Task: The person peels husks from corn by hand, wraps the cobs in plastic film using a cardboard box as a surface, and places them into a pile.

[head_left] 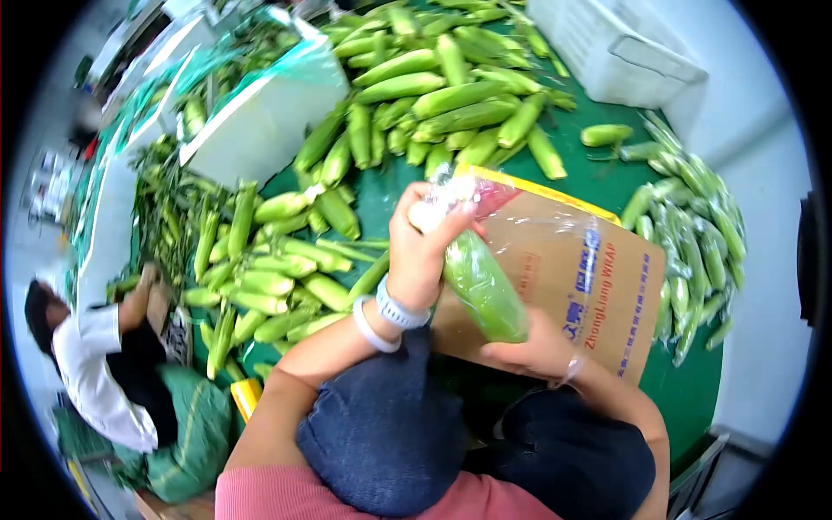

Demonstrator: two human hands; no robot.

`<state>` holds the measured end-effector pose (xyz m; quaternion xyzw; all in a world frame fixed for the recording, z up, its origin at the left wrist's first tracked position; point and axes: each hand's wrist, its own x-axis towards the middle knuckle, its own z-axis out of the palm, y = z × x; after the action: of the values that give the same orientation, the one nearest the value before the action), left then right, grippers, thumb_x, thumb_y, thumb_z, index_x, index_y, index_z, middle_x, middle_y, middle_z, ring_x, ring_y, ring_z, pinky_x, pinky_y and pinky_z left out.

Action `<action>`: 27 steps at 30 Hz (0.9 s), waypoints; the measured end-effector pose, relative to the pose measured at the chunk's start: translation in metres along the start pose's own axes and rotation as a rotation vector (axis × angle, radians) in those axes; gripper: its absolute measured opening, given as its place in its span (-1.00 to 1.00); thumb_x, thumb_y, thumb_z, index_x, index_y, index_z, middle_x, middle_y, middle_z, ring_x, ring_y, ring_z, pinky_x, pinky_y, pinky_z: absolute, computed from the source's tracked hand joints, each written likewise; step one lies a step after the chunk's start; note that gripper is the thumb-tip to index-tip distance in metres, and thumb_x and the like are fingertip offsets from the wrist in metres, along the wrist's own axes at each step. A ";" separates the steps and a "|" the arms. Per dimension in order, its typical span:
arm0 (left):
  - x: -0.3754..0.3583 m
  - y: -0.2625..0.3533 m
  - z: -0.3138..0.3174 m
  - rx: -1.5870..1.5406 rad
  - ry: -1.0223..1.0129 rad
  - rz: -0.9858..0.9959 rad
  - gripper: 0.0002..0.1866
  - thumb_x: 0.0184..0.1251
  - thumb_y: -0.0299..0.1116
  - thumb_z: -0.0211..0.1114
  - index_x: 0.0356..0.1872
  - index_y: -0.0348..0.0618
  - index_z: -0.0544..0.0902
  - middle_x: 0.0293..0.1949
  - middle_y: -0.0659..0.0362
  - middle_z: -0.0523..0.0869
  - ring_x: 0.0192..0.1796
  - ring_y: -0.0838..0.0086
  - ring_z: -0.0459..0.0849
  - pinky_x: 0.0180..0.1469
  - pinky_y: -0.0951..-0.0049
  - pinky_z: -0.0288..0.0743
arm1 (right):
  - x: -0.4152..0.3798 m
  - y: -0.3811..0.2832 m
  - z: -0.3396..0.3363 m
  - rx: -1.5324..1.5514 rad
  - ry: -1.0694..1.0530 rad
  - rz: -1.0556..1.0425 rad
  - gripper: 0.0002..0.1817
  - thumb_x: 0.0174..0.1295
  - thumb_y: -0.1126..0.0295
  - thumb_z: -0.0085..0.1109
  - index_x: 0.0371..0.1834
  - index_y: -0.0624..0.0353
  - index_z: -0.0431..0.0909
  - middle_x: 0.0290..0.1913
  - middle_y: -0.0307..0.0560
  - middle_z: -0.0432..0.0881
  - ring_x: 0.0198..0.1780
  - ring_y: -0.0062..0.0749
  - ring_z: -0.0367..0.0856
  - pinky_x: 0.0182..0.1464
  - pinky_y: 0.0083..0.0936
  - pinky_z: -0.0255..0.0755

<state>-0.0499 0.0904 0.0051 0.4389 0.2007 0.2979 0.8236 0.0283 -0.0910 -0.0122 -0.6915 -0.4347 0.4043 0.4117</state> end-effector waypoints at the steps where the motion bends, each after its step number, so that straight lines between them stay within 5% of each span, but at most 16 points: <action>1: 0.002 -0.004 -0.010 0.230 -0.022 0.093 -0.78 0.11 -0.44 0.34 -0.27 -0.23 0.50 -0.49 0.20 0.62 -0.41 0.43 0.65 -0.35 0.45 0.53 | -0.004 0.002 -0.004 -0.093 0.121 0.015 -0.44 -0.07 0.15 0.37 -0.07 0.27 0.45 -0.45 0.10 0.63 -0.40 -0.10 0.66 -0.31 -0.31 0.51; 3: 0.002 0.003 -0.018 0.780 -0.096 0.252 -0.80 0.12 -0.38 0.33 -0.59 -0.24 0.54 -0.60 0.13 0.62 -0.50 0.45 0.64 -0.40 0.50 0.47 | -0.013 -0.002 -0.020 -0.765 0.347 -0.014 -0.50 -0.19 0.26 0.38 -0.16 0.21 0.47 -0.47 0.05 0.55 -0.42 -0.09 0.58 -0.38 -0.24 0.44; 6: 0.007 0.016 -0.008 1.646 -0.437 0.024 -0.53 0.33 0.07 0.06 -0.18 -0.16 0.65 -0.63 0.10 0.60 -0.52 0.60 0.58 -0.43 0.42 0.48 | -0.010 -0.022 -0.045 -1.070 0.386 -0.187 -0.63 -0.17 0.40 0.25 -0.20 0.18 0.50 -0.41 -0.05 0.52 -0.42 -0.21 0.54 -0.45 -0.32 0.38; 7: 0.012 0.014 -0.007 1.646 -0.426 0.014 -0.53 0.33 0.07 0.06 -0.18 -0.16 0.65 -0.63 0.10 0.60 -0.52 0.60 0.58 -0.43 0.42 0.48 | -0.006 -0.028 -0.049 -1.222 0.451 -0.315 -0.68 -0.17 0.45 0.18 -0.25 0.17 0.51 -0.41 -0.09 0.50 -0.43 -0.26 0.51 -0.49 -0.36 0.33; 9: 0.025 0.007 -0.002 1.320 -0.883 -0.494 -0.26 0.35 0.29 -0.27 0.02 -0.18 0.58 -0.41 0.07 0.69 -0.33 0.52 0.62 -0.19 0.38 0.52 | 0.003 -0.028 -0.058 -1.441 0.521 -0.518 -0.77 -0.13 0.51 0.05 -0.33 0.15 0.53 -0.44 -0.19 0.46 -0.48 -0.38 0.45 -0.53 -0.48 0.26; 13: 0.049 -0.058 -0.023 0.674 -1.050 -0.451 -0.23 0.42 0.18 -0.45 0.09 -0.36 0.48 0.07 0.06 0.56 0.14 0.38 0.47 0.27 0.45 0.21 | 0.000 0.008 -0.069 -1.393 0.407 -0.479 -0.76 -0.14 0.47 0.12 -0.32 0.17 0.53 -0.40 -0.12 0.52 -0.40 -0.27 0.53 -0.46 -0.41 0.34; 14: 0.064 -0.074 -0.041 0.275 -0.984 -0.475 -0.31 0.45 0.13 -0.36 0.05 -0.34 0.50 -0.04 0.03 0.62 -0.02 0.37 0.59 0.10 0.41 0.41 | -0.003 0.018 -0.080 -1.276 0.428 -0.344 -0.75 -0.13 0.41 0.18 -0.31 0.19 0.52 -0.35 -0.06 0.56 -0.36 -0.19 0.56 -0.41 -0.40 0.38; 16: 0.103 -0.072 -0.096 0.122 -0.154 -0.391 -0.64 0.40 -0.15 -0.05 -0.29 -0.26 0.56 -0.41 0.05 0.65 -0.43 0.32 0.65 -0.41 0.34 0.56 | -0.007 0.036 -0.114 -1.059 0.523 0.057 -0.57 -0.14 0.24 0.30 -0.21 0.25 0.51 -0.26 0.05 0.61 -0.29 -0.07 0.60 -0.30 -0.38 0.44; 17: 0.113 -0.066 -0.136 0.416 0.235 -0.128 -0.65 0.34 -0.10 0.06 -0.35 -0.24 0.53 -0.52 0.05 0.63 -0.47 0.33 0.63 -0.40 0.38 0.51 | -0.010 0.048 -0.143 -0.949 0.601 0.321 -0.43 -0.15 0.12 0.36 -0.13 0.30 0.50 -0.21 0.10 0.63 -0.25 -0.03 0.62 -0.24 -0.38 0.46; 18: 0.124 -0.081 -0.187 0.820 0.721 0.036 -0.69 0.16 -0.23 0.26 -0.33 -0.33 0.51 -0.46 -0.05 0.62 -0.41 0.19 0.63 -0.35 0.23 0.50 | -0.033 0.099 -0.211 -1.038 0.710 0.297 -0.30 -0.15 0.04 0.37 -0.02 0.34 0.46 -0.15 0.13 0.62 -0.22 -0.08 0.63 -0.23 -0.37 0.47; 19: 0.120 -0.087 -0.232 1.141 0.940 0.166 -0.53 0.02 -0.17 0.38 -0.24 -0.38 0.46 -0.28 -0.16 0.58 -0.18 0.10 0.59 -0.16 0.14 0.44 | -0.050 0.139 -0.264 -1.125 0.822 0.270 -0.17 -0.14 -0.04 0.38 0.09 0.39 0.41 -0.08 0.17 0.60 -0.19 -0.13 0.64 -0.22 -0.35 0.47; 20: 0.118 -0.095 -0.263 1.277 1.058 -0.050 -0.35 -0.05 -0.12 0.43 -0.07 -0.38 0.36 -0.09 -0.25 0.48 0.02 -0.01 0.47 0.06 0.14 0.36 | -0.049 0.104 -0.285 -0.715 0.860 0.731 -0.06 -0.09 -0.12 0.33 0.19 0.46 0.30 0.06 0.21 0.52 -0.11 -0.25 0.61 -0.23 -0.41 0.49; 21: 0.117 -0.100 -0.271 1.413 1.144 -0.248 -0.16 -0.08 -0.04 0.45 0.08 -0.38 0.22 0.02 -0.34 0.39 0.11 -0.12 0.38 0.17 0.16 0.30 | -0.098 0.217 -0.393 -1.264 1.118 0.286 -0.14 0.01 -0.11 0.27 0.20 0.41 0.31 0.07 0.18 0.51 -0.14 -0.33 0.58 -0.29 -0.50 0.49; 23: 0.114 -0.105 -0.291 1.389 0.968 -0.338 -0.01 -0.12 0.07 0.45 0.17 -0.43 0.13 0.05 -0.35 0.41 0.12 -0.12 0.43 0.17 0.19 0.34 | -0.113 0.202 -0.421 -0.497 1.263 0.440 -0.22 0.09 -0.06 0.21 0.22 0.35 0.31 -0.04 0.11 0.57 -0.19 -0.38 0.56 -0.31 -0.56 0.48; 26: 0.127 -0.108 -0.318 1.374 0.920 -0.300 -0.09 -0.06 0.08 0.41 0.13 -0.45 0.22 -0.09 -0.18 0.58 -0.01 0.03 0.58 0.08 0.25 0.44 | -0.087 0.170 -0.341 -0.616 0.907 0.586 -0.40 0.16 0.03 0.18 0.12 0.26 0.38 -0.20 -0.04 0.61 -0.31 -0.47 0.57 -0.38 -0.55 0.45; 27: 0.135 -0.106 -0.350 1.037 0.803 -0.412 -0.23 0.01 0.07 0.36 0.07 -0.37 0.33 -0.14 -0.11 0.61 -0.05 0.09 0.60 0.05 0.24 0.47 | -0.078 0.165 -0.291 -0.466 0.742 0.392 -0.54 0.15 0.09 0.18 -0.01 0.19 0.47 -0.32 -0.17 0.62 -0.45 -0.51 0.53 -0.45 -0.55 0.42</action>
<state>-0.1234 0.3456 -0.2805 0.5849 0.6864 0.1404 0.4086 0.3164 -0.2744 -0.0508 -0.9319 -0.1989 0.0922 0.2889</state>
